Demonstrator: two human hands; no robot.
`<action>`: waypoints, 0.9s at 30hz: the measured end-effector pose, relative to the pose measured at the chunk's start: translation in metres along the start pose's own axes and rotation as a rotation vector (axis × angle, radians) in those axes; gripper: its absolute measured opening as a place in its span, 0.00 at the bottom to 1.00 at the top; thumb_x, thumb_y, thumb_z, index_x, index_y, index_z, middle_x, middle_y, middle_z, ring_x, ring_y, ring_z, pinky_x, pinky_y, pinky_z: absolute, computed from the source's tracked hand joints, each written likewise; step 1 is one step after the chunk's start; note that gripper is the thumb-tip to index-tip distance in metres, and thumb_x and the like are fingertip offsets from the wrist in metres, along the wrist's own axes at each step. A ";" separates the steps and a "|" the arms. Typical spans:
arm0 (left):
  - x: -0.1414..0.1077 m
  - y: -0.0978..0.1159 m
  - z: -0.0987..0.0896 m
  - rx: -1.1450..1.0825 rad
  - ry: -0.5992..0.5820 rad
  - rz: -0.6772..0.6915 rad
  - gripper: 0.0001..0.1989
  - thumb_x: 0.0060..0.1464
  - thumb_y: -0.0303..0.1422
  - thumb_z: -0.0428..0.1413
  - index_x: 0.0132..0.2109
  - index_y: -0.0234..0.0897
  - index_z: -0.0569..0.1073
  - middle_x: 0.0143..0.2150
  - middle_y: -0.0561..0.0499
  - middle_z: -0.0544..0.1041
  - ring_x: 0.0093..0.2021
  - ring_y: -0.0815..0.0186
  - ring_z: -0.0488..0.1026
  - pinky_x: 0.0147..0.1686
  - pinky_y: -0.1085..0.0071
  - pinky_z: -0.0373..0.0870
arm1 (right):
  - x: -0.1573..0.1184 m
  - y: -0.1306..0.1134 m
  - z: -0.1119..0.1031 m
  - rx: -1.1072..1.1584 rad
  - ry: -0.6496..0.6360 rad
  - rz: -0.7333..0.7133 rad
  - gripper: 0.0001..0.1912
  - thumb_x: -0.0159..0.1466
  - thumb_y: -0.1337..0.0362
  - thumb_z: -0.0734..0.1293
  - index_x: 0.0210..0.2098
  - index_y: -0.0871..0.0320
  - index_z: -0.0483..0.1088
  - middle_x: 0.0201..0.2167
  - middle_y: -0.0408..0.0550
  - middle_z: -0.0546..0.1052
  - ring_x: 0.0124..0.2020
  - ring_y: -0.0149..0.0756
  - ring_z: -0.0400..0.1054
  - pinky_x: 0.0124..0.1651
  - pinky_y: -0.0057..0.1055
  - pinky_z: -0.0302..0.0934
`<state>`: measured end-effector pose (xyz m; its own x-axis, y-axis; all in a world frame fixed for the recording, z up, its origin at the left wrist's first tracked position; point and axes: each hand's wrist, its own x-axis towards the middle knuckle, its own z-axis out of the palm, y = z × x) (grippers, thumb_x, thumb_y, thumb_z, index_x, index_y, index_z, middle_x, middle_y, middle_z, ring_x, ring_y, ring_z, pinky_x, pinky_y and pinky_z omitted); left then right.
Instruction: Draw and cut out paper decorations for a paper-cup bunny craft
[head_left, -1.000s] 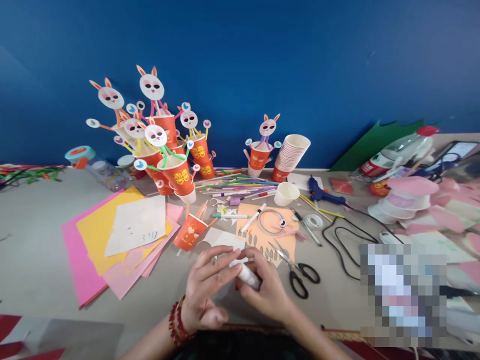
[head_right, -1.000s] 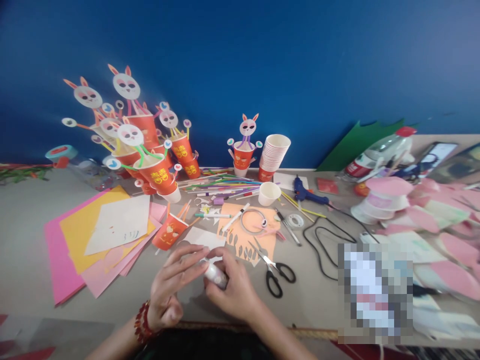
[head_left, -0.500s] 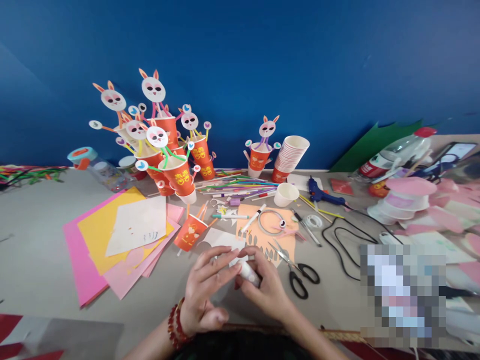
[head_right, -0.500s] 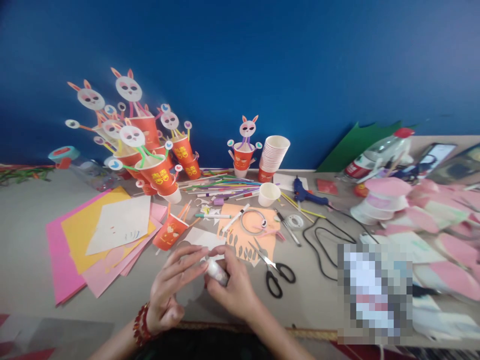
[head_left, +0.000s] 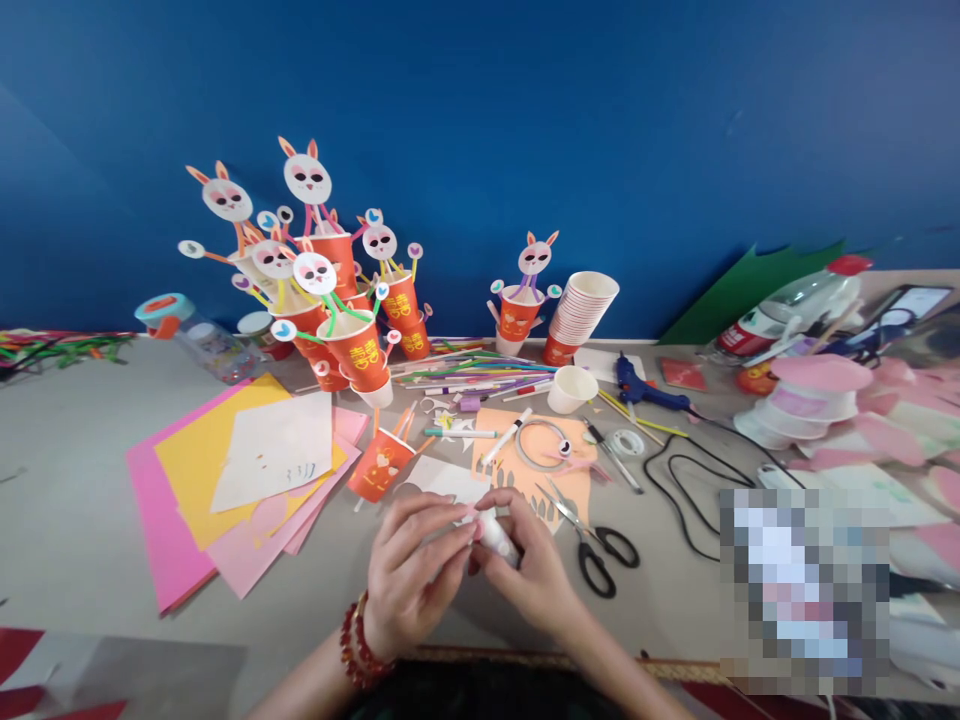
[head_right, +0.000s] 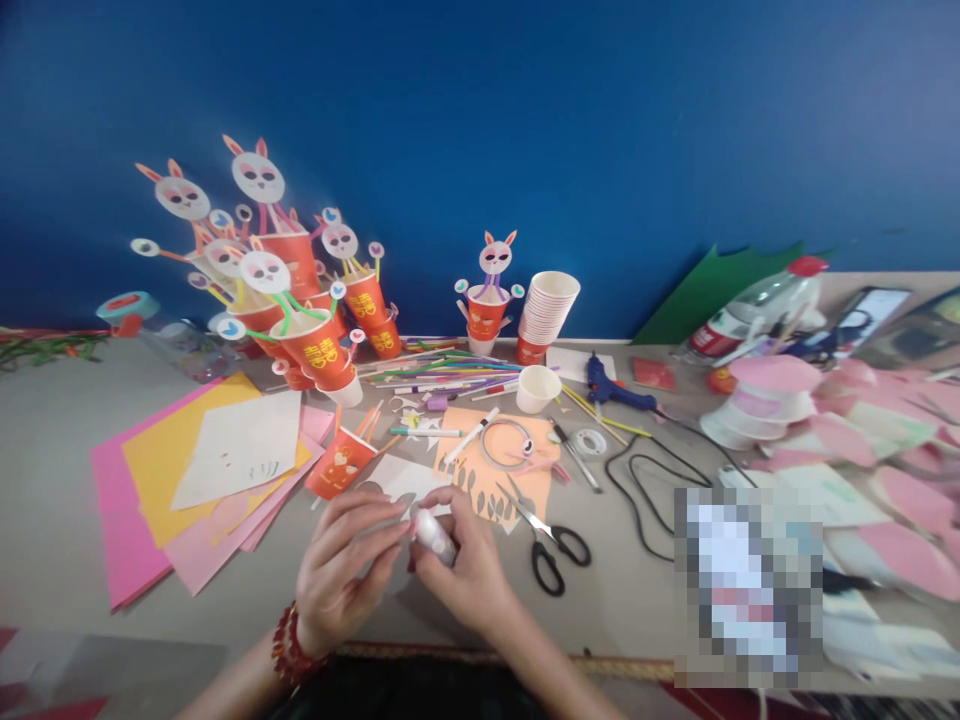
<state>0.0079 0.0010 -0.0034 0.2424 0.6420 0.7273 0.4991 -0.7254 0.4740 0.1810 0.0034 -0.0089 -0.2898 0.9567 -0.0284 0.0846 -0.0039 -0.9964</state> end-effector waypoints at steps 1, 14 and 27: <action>0.001 0.000 0.000 0.012 -0.003 0.002 0.16 0.55 0.23 0.57 0.50 0.39 0.74 0.46 0.46 0.79 0.49 0.57 0.73 0.48 0.56 0.73 | 0.000 0.000 0.000 -0.014 0.003 -0.009 0.18 0.56 0.71 0.63 0.45 0.54 0.58 0.23 0.38 0.76 0.22 0.32 0.69 0.27 0.25 0.60; 0.007 0.002 0.004 0.074 0.002 0.012 0.16 0.54 0.22 0.57 0.50 0.38 0.74 0.43 0.47 0.80 0.45 0.58 0.73 0.48 0.55 0.72 | 0.004 0.002 0.000 -0.163 0.053 -0.060 0.17 0.55 0.72 0.63 0.43 0.54 0.59 0.18 0.32 0.65 0.18 0.29 0.61 0.23 0.24 0.53; 0.002 0.003 0.009 0.008 0.073 0.003 0.15 0.51 0.19 0.58 0.45 0.36 0.74 0.40 0.48 0.80 0.44 0.59 0.72 0.45 0.57 0.72 | 0.005 0.003 -0.002 -0.090 0.050 -0.029 0.16 0.56 0.72 0.63 0.43 0.54 0.58 0.20 0.34 0.68 0.20 0.29 0.61 0.25 0.24 0.55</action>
<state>0.0172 0.0027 -0.0048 0.1833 0.6197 0.7631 0.5048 -0.7254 0.4678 0.1813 0.0091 -0.0117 -0.2451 0.9695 0.0066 0.1627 0.0479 -0.9855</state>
